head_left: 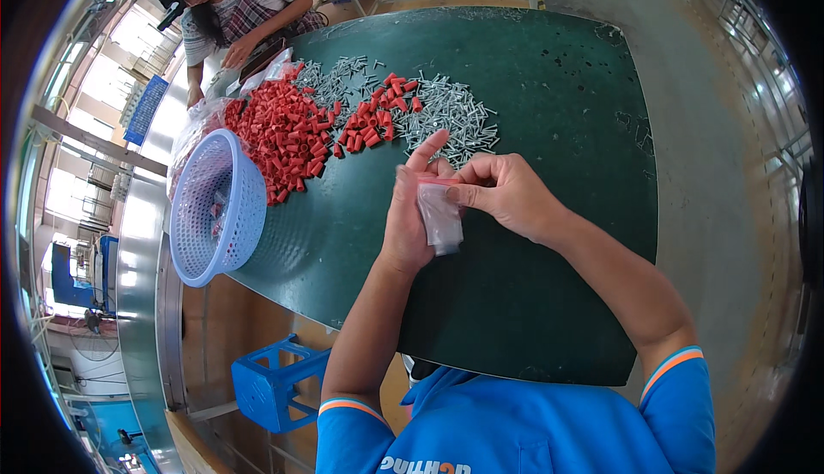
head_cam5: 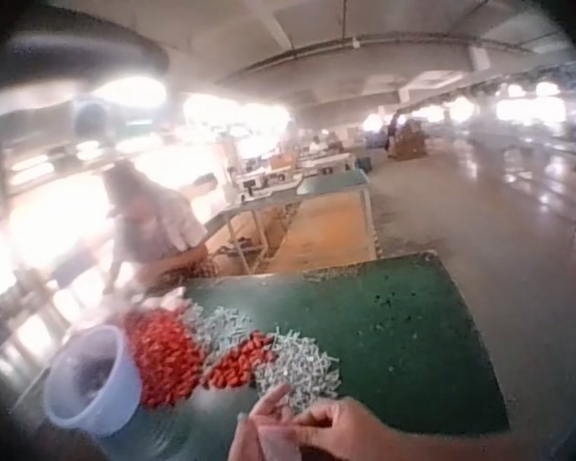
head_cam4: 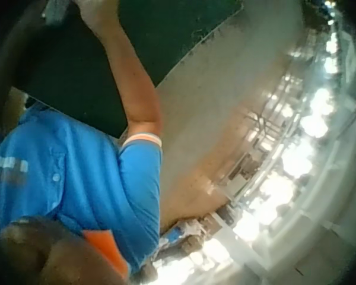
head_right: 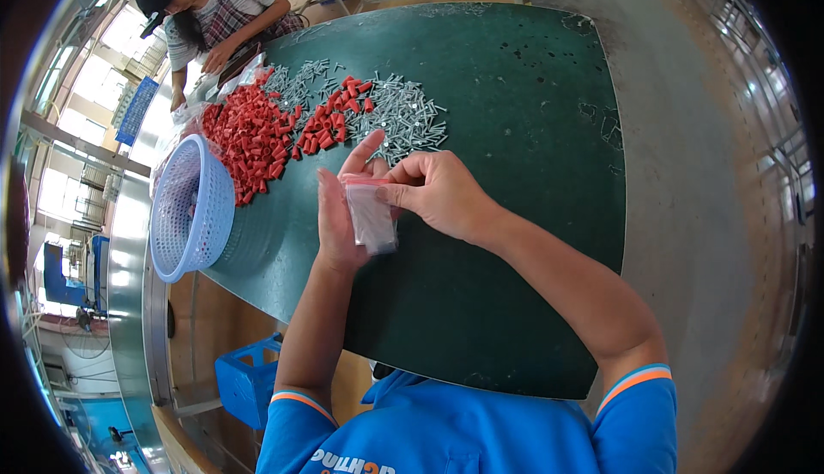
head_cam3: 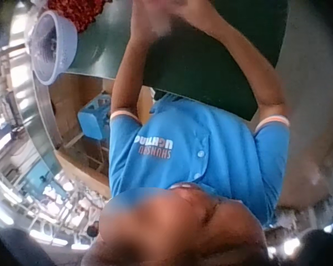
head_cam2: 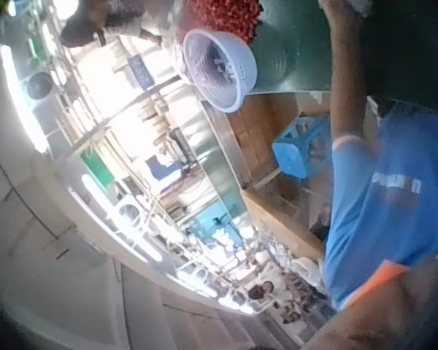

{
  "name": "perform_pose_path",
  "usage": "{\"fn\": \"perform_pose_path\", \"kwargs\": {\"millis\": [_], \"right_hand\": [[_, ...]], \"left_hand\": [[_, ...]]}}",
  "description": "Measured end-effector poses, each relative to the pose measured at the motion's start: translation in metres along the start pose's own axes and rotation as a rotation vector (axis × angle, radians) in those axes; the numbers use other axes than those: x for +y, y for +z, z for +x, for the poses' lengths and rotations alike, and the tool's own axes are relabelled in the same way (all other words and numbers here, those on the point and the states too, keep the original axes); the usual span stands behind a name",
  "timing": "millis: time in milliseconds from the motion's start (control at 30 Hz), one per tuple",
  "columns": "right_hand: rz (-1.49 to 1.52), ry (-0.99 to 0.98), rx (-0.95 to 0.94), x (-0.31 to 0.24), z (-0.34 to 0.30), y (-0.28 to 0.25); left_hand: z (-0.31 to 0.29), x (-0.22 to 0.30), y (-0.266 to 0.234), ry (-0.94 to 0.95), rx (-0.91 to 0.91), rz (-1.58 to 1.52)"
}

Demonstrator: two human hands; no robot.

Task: The person picks up a plastic bag, places red plastic caps and metal screws into it, and then seals the bag before placing it into a blue basket.

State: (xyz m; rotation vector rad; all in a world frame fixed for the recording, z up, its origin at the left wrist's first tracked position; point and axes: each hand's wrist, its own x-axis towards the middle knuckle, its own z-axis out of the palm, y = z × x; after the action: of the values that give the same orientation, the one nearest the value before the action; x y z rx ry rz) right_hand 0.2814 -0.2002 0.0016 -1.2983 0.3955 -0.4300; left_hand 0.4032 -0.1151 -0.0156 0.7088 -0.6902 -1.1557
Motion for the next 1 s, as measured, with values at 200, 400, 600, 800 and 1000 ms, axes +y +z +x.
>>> {"fn": "perform_pose_path", "kwargs": {"millis": [200, 400, 600, 800, 1000], "right_hand": [[-0.502, -0.285, 0.220, 0.003, -0.004, 0.006], [-0.438, -0.255, 0.260, 0.002, -0.003, 0.005], [-0.574, -0.398, 0.242, 0.002, -0.003, 0.005], [-0.835, -0.534, 0.275, -0.005, 0.001, -0.007], [-0.488, -0.312, 0.272, -0.010, 0.002, -0.011]], "left_hand": [[0.000, 0.004, 0.010, -0.017, 0.051, 0.304], [-0.001, 0.004, 0.007, -0.023, 0.099, 0.142], [-0.002, 0.000, 0.007, -0.045, 0.039, 0.224], [0.002, 0.003, 0.011, -0.066, 0.062, 0.193], [0.007, 0.000, 0.012, -0.052, 0.056, 0.150]]}}
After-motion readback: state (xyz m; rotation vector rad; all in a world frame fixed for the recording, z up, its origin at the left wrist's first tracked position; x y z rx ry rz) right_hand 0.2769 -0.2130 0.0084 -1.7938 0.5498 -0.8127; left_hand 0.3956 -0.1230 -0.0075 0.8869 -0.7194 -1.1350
